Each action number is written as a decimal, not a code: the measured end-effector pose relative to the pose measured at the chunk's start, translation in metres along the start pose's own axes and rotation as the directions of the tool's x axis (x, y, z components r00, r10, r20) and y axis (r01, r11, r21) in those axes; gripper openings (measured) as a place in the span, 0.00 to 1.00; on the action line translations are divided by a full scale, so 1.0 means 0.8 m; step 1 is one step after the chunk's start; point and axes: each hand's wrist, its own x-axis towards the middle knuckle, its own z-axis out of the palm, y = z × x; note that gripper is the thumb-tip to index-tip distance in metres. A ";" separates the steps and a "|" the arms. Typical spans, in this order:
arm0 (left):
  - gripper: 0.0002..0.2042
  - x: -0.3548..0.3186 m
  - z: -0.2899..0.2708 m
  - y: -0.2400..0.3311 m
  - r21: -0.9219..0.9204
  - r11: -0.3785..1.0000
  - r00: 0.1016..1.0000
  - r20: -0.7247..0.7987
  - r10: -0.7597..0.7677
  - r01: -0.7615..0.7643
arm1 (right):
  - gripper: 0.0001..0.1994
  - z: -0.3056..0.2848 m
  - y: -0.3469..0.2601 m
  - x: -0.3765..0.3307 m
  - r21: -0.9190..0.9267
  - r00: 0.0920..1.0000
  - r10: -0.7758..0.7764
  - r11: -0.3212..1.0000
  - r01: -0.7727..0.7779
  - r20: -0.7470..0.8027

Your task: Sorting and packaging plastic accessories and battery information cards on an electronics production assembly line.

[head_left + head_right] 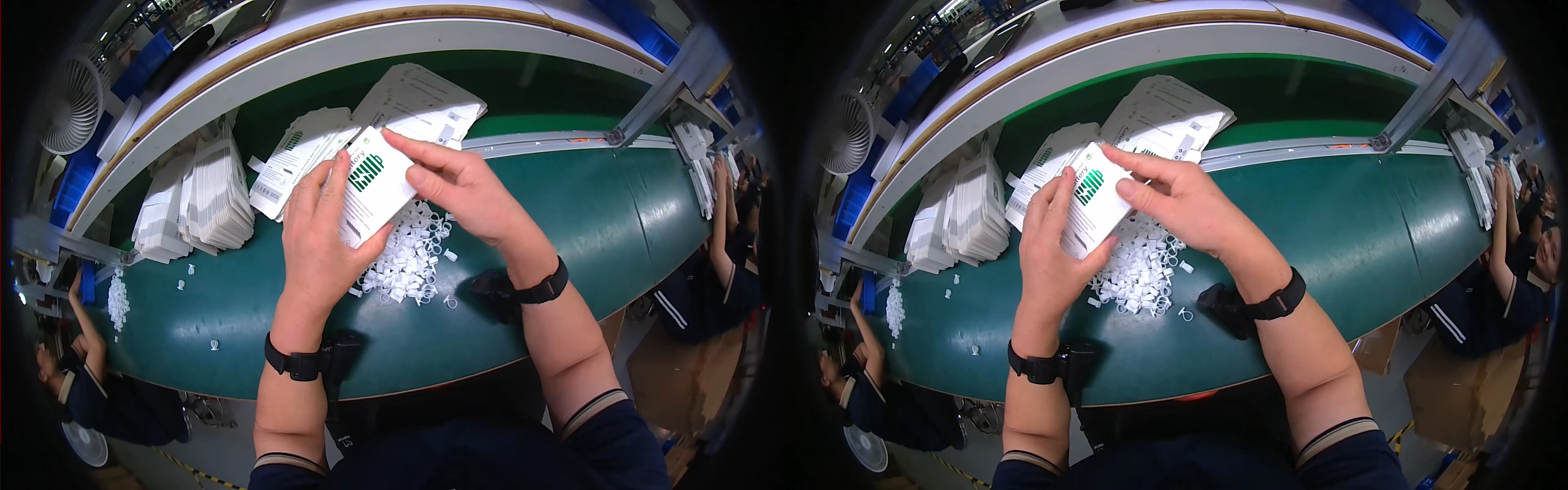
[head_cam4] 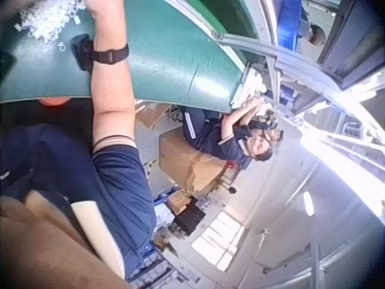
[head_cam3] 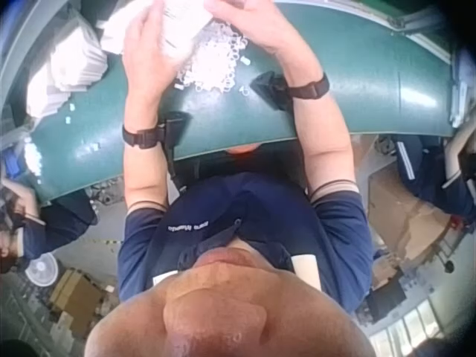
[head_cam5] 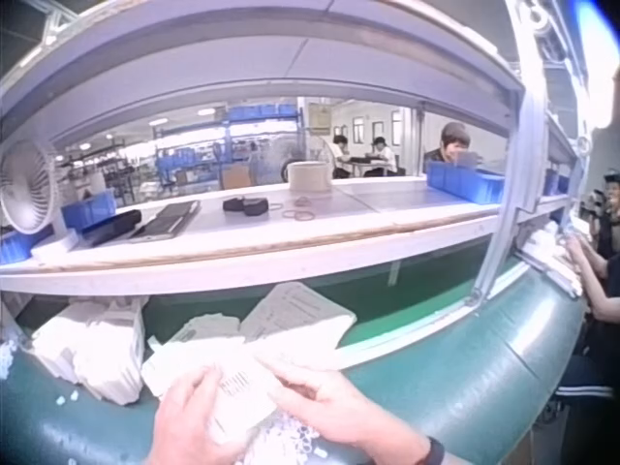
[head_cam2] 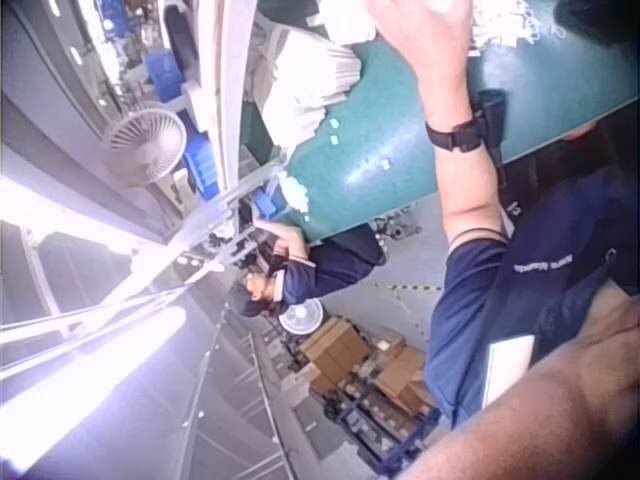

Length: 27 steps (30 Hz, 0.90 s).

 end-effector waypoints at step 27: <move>0.16 -0.002 0.011 -0.001 -0.863 0.317 0.825 0.178 -0.536 0.393 | 0.46 0.036 0.014 -0.006 -0.508 0.978 -0.193 0.853 0.124 -0.084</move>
